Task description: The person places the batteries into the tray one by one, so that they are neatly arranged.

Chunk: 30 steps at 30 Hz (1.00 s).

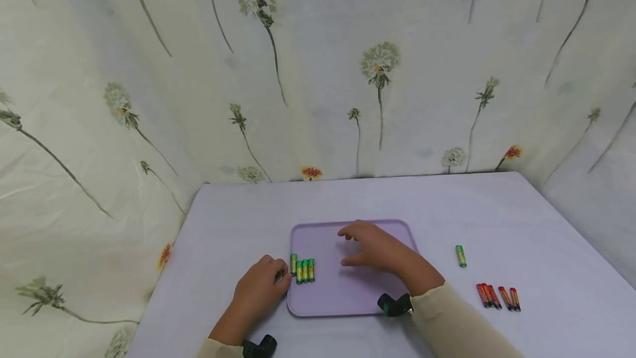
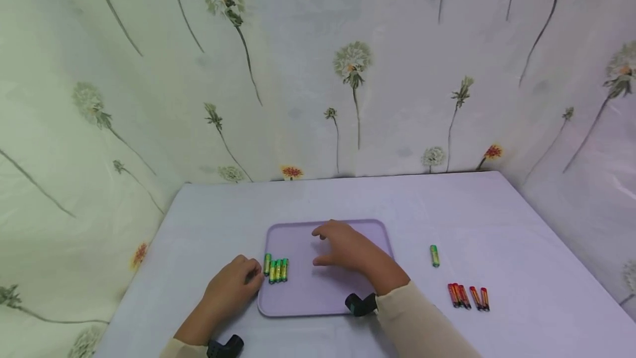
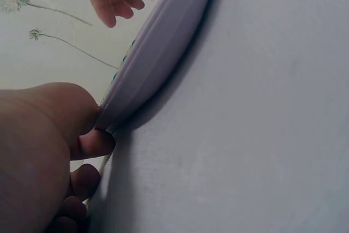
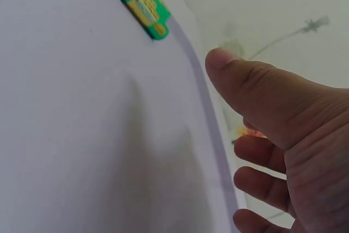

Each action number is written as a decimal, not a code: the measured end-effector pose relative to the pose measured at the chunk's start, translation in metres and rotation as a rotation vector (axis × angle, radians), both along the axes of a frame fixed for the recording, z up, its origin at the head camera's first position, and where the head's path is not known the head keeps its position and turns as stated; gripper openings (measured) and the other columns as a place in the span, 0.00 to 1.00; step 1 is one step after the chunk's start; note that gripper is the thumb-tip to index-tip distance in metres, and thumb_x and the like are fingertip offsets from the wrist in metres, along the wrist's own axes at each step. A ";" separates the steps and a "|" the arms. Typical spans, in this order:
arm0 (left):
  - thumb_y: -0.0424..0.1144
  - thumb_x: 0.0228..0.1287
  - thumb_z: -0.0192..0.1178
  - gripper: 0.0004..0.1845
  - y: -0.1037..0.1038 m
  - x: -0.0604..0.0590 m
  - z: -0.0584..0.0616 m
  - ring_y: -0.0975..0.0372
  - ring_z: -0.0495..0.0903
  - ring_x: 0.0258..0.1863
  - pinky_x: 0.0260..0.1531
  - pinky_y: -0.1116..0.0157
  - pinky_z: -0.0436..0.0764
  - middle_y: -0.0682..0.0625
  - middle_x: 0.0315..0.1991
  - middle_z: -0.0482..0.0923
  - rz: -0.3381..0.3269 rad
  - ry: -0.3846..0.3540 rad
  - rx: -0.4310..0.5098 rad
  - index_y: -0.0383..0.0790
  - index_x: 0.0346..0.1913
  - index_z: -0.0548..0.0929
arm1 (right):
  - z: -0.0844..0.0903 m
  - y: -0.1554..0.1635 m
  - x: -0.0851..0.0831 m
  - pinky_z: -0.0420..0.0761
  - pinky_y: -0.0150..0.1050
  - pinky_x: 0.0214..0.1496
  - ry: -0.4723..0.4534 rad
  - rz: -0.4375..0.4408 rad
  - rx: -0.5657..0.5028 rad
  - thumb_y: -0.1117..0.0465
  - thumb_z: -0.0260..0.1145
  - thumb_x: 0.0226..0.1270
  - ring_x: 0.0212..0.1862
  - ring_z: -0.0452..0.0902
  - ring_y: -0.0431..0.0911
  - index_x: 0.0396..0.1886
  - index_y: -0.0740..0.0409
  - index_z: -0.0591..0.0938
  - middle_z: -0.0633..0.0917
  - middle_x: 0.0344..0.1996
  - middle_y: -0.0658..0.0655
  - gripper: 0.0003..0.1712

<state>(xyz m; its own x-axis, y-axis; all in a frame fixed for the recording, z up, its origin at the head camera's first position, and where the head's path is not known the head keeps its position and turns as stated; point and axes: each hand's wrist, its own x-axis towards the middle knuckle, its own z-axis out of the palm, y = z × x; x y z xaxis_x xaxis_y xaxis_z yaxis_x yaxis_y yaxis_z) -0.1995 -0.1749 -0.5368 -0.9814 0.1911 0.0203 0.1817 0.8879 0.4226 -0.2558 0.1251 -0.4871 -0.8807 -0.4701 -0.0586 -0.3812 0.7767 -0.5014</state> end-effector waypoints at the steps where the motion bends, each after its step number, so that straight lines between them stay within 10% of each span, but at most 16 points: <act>1: 0.51 0.71 0.63 0.07 0.000 0.000 0.001 0.63 0.66 0.28 0.27 0.65 0.66 0.56 0.32 0.68 0.004 0.000 0.003 0.56 0.36 0.80 | 0.001 0.002 -0.001 0.78 0.50 0.63 0.007 -0.004 -0.005 0.48 0.82 0.59 0.58 0.78 0.48 0.65 0.53 0.81 0.84 0.53 0.51 0.37; 30: 0.50 0.71 0.63 0.06 0.001 0.004 0.004 0.64 0.66 0.29 0.27 0.65 0.66 0.56 0.32 0.68 0.001 -0.002 0.012 0.55 0.36 0.80 | 0.007 0.091 0.009 0.78 0.56 0.59 0.075 -0.212 -0.095 0.42 0.75 0.66 0.61 0.77 0.55 0.68 0.54 0.79 0.82 0.59 0.57 0.36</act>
